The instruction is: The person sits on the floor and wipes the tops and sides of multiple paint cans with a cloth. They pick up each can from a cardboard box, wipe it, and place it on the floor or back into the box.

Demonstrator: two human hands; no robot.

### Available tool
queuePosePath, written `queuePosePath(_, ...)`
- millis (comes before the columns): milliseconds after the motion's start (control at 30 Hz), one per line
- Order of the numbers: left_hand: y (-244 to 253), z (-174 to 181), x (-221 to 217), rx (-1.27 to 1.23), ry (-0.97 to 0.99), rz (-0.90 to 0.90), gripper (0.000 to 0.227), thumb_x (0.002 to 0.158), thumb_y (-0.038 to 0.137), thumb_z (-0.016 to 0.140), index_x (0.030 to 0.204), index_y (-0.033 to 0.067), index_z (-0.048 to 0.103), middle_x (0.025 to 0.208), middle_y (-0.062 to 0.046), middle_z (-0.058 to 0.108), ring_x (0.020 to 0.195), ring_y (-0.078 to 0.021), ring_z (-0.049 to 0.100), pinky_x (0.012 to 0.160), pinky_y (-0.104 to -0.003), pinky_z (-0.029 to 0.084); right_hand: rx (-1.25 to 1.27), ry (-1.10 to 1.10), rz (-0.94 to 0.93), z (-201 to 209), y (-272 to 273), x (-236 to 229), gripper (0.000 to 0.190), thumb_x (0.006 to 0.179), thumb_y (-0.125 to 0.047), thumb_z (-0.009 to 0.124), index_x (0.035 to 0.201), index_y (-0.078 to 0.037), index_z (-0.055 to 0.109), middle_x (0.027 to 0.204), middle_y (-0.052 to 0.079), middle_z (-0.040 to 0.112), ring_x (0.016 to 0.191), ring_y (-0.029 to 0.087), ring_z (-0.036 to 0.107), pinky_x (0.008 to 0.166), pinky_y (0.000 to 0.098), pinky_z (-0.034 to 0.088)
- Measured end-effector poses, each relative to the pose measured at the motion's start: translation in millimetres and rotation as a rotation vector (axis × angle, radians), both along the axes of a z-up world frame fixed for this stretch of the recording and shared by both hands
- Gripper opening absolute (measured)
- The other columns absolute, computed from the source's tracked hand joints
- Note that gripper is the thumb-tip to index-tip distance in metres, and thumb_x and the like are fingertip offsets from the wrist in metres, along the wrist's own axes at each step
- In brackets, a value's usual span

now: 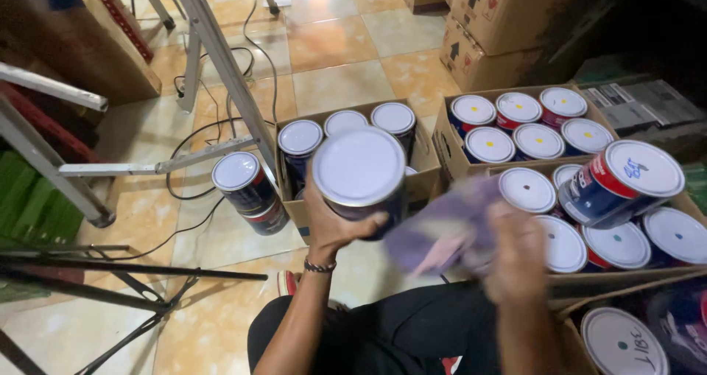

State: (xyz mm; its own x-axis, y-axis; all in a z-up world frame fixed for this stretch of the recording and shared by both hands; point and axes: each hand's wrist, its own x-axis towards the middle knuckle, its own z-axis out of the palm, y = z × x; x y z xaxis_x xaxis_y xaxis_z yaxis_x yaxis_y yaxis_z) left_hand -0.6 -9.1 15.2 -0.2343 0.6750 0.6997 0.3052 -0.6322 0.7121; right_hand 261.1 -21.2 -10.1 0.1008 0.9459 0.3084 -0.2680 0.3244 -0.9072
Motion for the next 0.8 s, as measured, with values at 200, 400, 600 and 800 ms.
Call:
queuePosePath(200,-8,-16,22,-0.383,0.123,-0.046,0.112,0.028,0.051,0.096,0.12,0.0019,0.054,0.104,-0.025,0.071,0.1,-0.0435,0.072,0.091,-0.054,0.055,0.563,-1.354,0.147,90,55,-90,0.032,0.102,-0.036,0.052,0.129,-0.033,0.07,0.139,-0.01,0.067,0.128,0.029,0.062,0.091,0.0475,0.055)
queuePosePath(400,-17,-59,-9,-0.25,-0.084,-0.068,0.134,0.035,0.056,0.095,0.149,0.0079,0.046,0.133,-0.021,0.065,0.128,-0.0372,0.061,0.111,-0.046,0.045,0.85,-1.028,0.381,72,12,-90,0.027,0.098,-0.022,0.061,0.122,-0.021,0.074,0.126,-0.001,0.075,0.121,0.025,0.068,0.098,0.0406,0.056)
queuePosePath(600,-54,-98,-84,-0.211,-0.288,0.218,0.121,0.045,0.024,0.102,0.146,-0.0001,0.04,0.137,-0.025,0.053,0.129,-0.0333,0.05,0.117,-0.051,0.031,0.331,-0.775,0.088,7,53,-34,0.035,0.11,-0.024,0.048,0.134,-0.011,0.071,0.119,0.01,0.075,0.117,0.027,0.068,0.099,0.0387,0.053)
queuePosePath(800,-59,-146,-174,-0.341,-0.182,0.512,0.127,0.046,0.028,0.107,0.151,0.0091,0.038,0.143,-0.021,0.05,0.135,-0.0369,0.051,0.117,-0.05,0.035,0.276,-0.583,0.146,-21,76,-72,0.035,0.111,-0.023,0.051,0.129,-0.001,0.07,0.116,0.019,0.073,0.114,0.025,0.066,0.098,0.0424,0.051)
